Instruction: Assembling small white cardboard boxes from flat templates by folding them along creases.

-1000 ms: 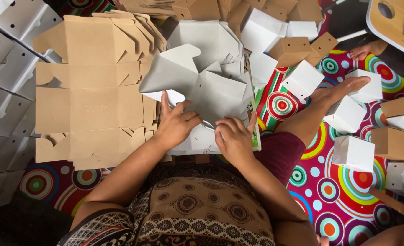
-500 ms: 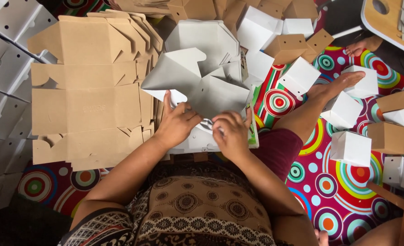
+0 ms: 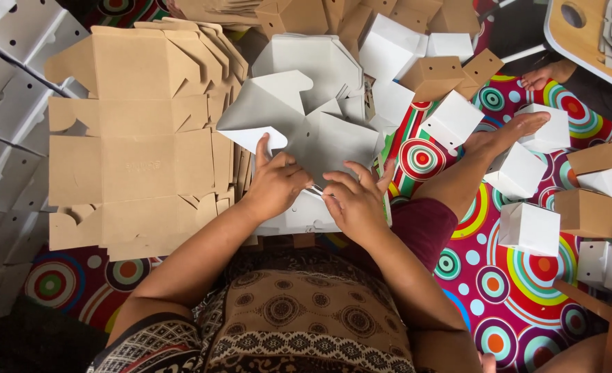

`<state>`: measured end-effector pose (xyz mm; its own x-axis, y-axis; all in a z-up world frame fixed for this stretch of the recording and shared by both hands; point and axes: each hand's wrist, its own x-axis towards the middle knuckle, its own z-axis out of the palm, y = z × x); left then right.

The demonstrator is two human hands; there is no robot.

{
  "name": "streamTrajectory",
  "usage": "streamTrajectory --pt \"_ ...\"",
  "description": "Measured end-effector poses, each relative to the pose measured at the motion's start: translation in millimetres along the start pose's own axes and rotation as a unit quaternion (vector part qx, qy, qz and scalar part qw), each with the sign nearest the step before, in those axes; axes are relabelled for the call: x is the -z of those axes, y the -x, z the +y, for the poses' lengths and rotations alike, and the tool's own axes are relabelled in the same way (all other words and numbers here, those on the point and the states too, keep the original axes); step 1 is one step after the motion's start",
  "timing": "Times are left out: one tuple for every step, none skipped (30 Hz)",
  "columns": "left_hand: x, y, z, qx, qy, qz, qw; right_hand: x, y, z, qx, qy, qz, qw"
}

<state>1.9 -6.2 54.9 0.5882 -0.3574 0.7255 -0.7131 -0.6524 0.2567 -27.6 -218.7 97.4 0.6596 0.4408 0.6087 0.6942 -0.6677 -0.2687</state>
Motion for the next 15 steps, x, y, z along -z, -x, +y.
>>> streamTrajectory --pt "-1 -3 1 0.0 0.01 0.004 1.0 2 -2 -1 0.016 0.024 -0.001 1.0" --pt "0 -6 2 0.0 0.02 0.006 1.0 3 -3 -4 0.03 0.048 -0.002 0.998" --pt "-1 -8 0 0.0 0.02 0.005 1.0 2 -1 -5 0.029 0.048 -0.002 0.998" --pt "-2 -10 -1 -0.002 0.015 0.007 1.0 1 0 -6 0.051 0.044 -0.003 0.998" --pt "-3 -13 -2 -0.004 0.01 0.009 1.0 0 2 -6 0.074 0.04 -0.003 0.996" --pt "-4 -12 0 -0.003 0.008 0.011 1.0 0 3 -2 0.076 0.039 -0.004 0.996" --pt "-5 -11 3 -0.002 0.01 0.006 1.0 0 4 2 0.045 0.017 -0.011 0.999" --pt "-5 -11 4 -0.004 0.012 0.0 1.0 -1 5 6 0.011 -0.004 -0.015 1.0" --pt "-2 -16 8 -0.007 0.012 0.0 1.0 -8 11 17 0.011 -0.002 -0.013 1.0" --pt "1 -19 11 -0.007 0.022 0.014 1.0 -16 17 27 -0.044 -0.041 0.024 0.998" --pt "3 -22 15 -0.008 0.033 0.027 0.999 -24 24 37 -0.098 -0.079 0.061 0.99" --pt "-1 -20 13 -0.005 0.035 0.025 0.999 -16 19 22 -0.101 -0.08 0.058 0.99" --pt "-5 -18 10 -0.009 0.021 0.023 0.999 -8 14 6 -0.062 -0.059 0.031 0.996" --pt "-9 -18 4 -0.014 0.003 0.023 1.0 -3 4 -7 -0.017 -0.039 0.006 0.999" --pt "-9 -16 9 -0.014 0.003 0.024 1.0 -2 6 -3 -0.016 -0.039 0.007 0.999"
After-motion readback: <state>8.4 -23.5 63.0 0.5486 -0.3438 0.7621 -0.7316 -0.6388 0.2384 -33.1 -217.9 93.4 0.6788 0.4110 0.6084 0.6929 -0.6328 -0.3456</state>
